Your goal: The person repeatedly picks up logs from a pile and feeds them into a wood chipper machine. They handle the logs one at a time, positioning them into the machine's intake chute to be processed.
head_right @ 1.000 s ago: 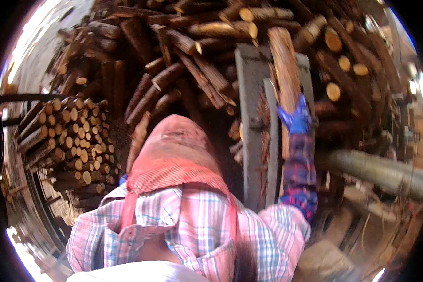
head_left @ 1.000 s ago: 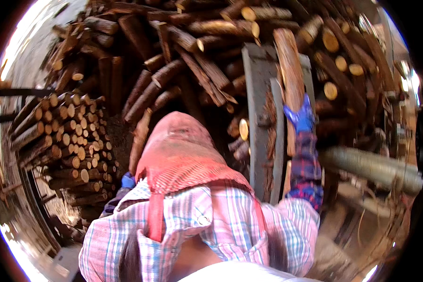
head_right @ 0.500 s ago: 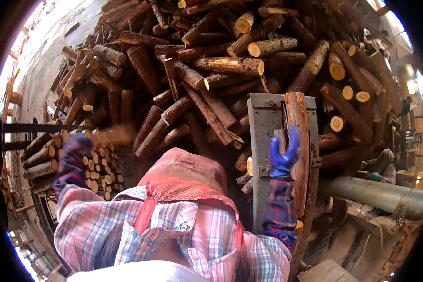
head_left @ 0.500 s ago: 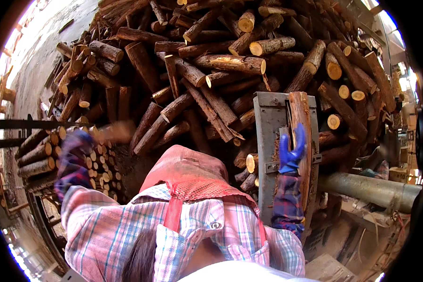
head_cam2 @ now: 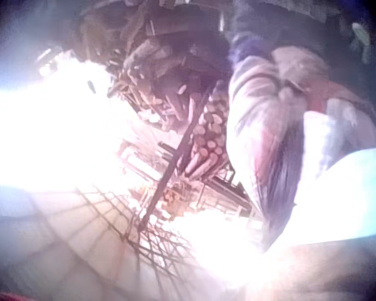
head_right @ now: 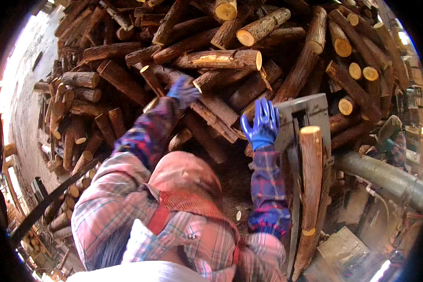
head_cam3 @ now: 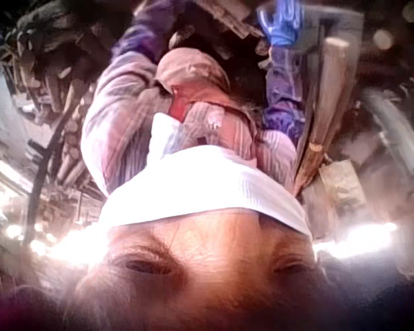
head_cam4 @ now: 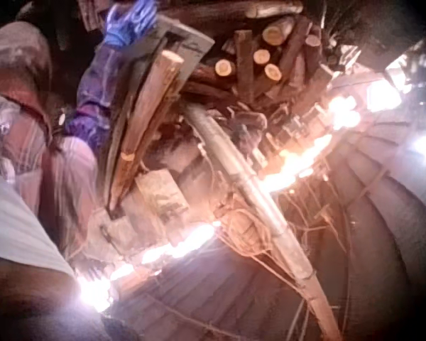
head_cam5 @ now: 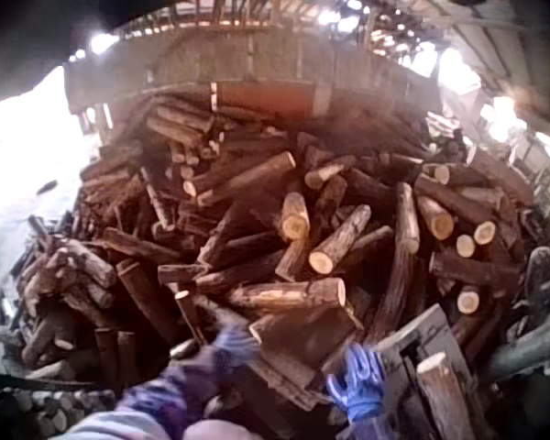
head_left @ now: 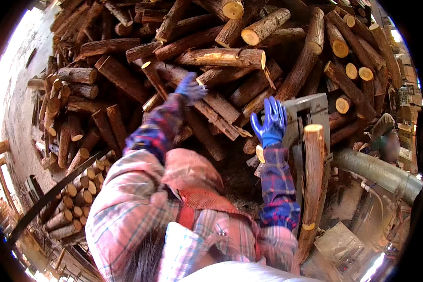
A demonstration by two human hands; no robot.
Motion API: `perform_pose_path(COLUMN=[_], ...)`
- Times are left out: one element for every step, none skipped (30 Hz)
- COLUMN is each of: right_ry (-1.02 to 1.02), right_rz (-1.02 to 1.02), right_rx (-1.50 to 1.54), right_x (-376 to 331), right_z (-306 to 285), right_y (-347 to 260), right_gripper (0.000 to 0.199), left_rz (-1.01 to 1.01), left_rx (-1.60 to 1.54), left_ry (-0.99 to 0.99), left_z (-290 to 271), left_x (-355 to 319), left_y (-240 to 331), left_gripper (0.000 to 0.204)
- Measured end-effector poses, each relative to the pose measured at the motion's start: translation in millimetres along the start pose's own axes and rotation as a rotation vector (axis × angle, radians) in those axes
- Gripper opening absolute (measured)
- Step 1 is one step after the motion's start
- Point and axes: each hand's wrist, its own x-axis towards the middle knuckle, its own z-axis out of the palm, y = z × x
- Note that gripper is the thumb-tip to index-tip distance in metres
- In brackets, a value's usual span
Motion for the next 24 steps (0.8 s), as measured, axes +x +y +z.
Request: perform_pose_path(right_ry=[-0.042, -0.034, -0.035, -0.055, -0.073, -0.104, -0.089, -0.06, -0.082, -0.099, -0.129, -0.136, -0.142, -0.131, -0.125, -0.12, -0.106, -0.101, -0.094, -0.077, -0.07, -0.098, -0.1, -0.01], right_rz=[0.002, -0.004, 0.001, 0.036, 0.061, 0.047, -0.003, -0.09, -0.027, -0.005, 0.03, 0.04, 0.04, 0.055, 0.073, 0.073, 0.073, 0.042, 0.021, 0.005, 0.003, 0.023, 0.025, 0.03], right_rx=[-0.047, -0.018, 0.002, -0.018, -0.033, -0.011, 0.005, 0.053, 0.016, -0.013, -0.017, -0.013, -0.003, -0.012, -0.027, -0.028, -0.026, -0.015, -0.036, -0.031, -0.053, -0.088, -0.134, -0.046], right_x=[0, 2, 0, -4, -6, 6, 19, 35, 24, 17, 13, 16, 17, 11, 6, 5, 6, 10, 14, 15, 15, 16, 15, 9], right_z=[2, 5, 7, 8, 7, 8, 7, 10, 13, 18, 19, 21, 23, 19, 17, 18, 18, 16, 13, 19, 16, 15, 12, 11], right_y=[3, 3, 4, 7, 8, -1, -10, -22, -12, -5, -6, -4, -3, 2, 4, 5, 5, 2, 0, -2, -3, -6, -12, -21], right_gripper=[0.059, 0.057, 0.056, 0.054, 0.053, 0.05, 0.049, 0.049, 0.048, 0.047, 0.047, 0.047, 0.047, 0.046, 0.046, 0.046, 0.045, 0.045, 0.044, 0.044, 0.044, 0.045, 0.047, 0.048], left_rz=[-0.02, 0.047, 0.097, 0.031, -0.026, 0.085, 0.223, 0.41, 0.364, 0.314, 0.292, 0.303, 0.358, 0.384, 0.391, 0.375, 0.264, 0.252, 0.218, 0.194, 0.137, 0.085, 0.023, -0.07], left_rx=[-0.073, -0.108, -0.141, -0.195, -0.253, -0.332, -0.408, -0.492, -0.497, -0.464, -0.426, -0.412, -0.437, -0.457, -0.487, -0.522, -0.554, -0.493, -0.425, -0.36, -0.31, -0.269, -0.243, -0.22], left_ry=[0.039, 0.066, 0.096, 0.136, 0.181, -0.005, -0.02, -0.033, 0.124, 0.333, 0.483, 0.57, 0.49, 0.317, 0.112, -0.086, -0.405, -0.422, -0.36, -0.283, -0.227, -0.223, -0.247, -0.436], left_z=[48, 81, 106, 124, 137, 126, 114, 92, 114, 125, 129, 132, 120, 126, 123, 107, 90, 64, 39, 3, -23, -46, -67, -81], left_x=[23, 51, 81, 113, 150, 191, 225, 248, 260, 261, 258, 254, 242, 228, 210, 185, 152, 121, 90, 58, 30, 3, -25, -52], left_y=[-28, -42, -54, -66, -71, -55, -29, 20, -8, -32, -44, -43, -43, -52, -57, -56, -45, -30, -20, -8, -3, 2, 4, 5], left_gripper=[0.11, 0.112, 0.113, 0.108, 0.103, 0.104, 0.103, 0.101, 0.101, 0.101, 0.1, 0.1, 0.091, 0.082, 0.073, 0.064, 0.056, 0.055, 0.054, 0.053, 0.052, 0.051, 0.05, 0.053])
